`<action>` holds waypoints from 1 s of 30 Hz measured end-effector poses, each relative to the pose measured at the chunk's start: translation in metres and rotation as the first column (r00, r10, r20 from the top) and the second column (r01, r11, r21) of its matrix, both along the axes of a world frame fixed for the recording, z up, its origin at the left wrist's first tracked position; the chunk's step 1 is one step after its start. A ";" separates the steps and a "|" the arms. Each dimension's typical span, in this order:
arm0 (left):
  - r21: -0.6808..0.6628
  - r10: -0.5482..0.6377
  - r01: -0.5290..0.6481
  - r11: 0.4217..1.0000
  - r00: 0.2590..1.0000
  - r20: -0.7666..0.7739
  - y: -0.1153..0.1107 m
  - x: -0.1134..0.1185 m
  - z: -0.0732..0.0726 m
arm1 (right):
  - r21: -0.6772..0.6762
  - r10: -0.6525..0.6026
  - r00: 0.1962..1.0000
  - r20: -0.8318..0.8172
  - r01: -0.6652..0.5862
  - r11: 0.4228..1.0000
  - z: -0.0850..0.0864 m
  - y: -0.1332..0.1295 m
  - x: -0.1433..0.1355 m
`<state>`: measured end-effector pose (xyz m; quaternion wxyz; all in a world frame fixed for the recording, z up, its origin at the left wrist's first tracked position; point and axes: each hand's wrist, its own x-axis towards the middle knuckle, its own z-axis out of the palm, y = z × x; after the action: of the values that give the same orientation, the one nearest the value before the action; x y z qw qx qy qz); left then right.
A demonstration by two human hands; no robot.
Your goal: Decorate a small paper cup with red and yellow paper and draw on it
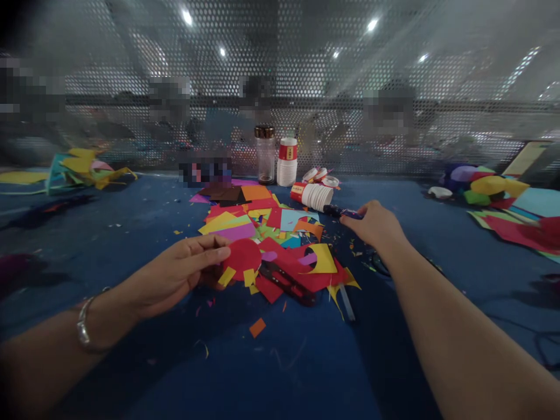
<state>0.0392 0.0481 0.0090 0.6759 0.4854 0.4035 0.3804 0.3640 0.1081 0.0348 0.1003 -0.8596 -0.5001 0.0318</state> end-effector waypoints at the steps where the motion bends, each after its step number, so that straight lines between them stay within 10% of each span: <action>1: 0.002 -0.005 0.005 1.000 1.000 0.001 0.000 0.000 0.000 | -0.005 -0.004 1.000 -0.012 0.004 1.000 0.001 0.000 0.000; 30: 0.023 0.003 -0.003 1.000 1.000 -0.005 -0.001 -0.002 -0.003 | 0.257 -0.110 0.983 0.146 0.069 0.964 0.032 -0.028 0.011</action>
<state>0.0377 0.0472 0.0064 0.6685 0.4936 0.4016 0.3849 0.3751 0.0804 0.0671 0.1694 -0.8615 -0.4670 -0.1051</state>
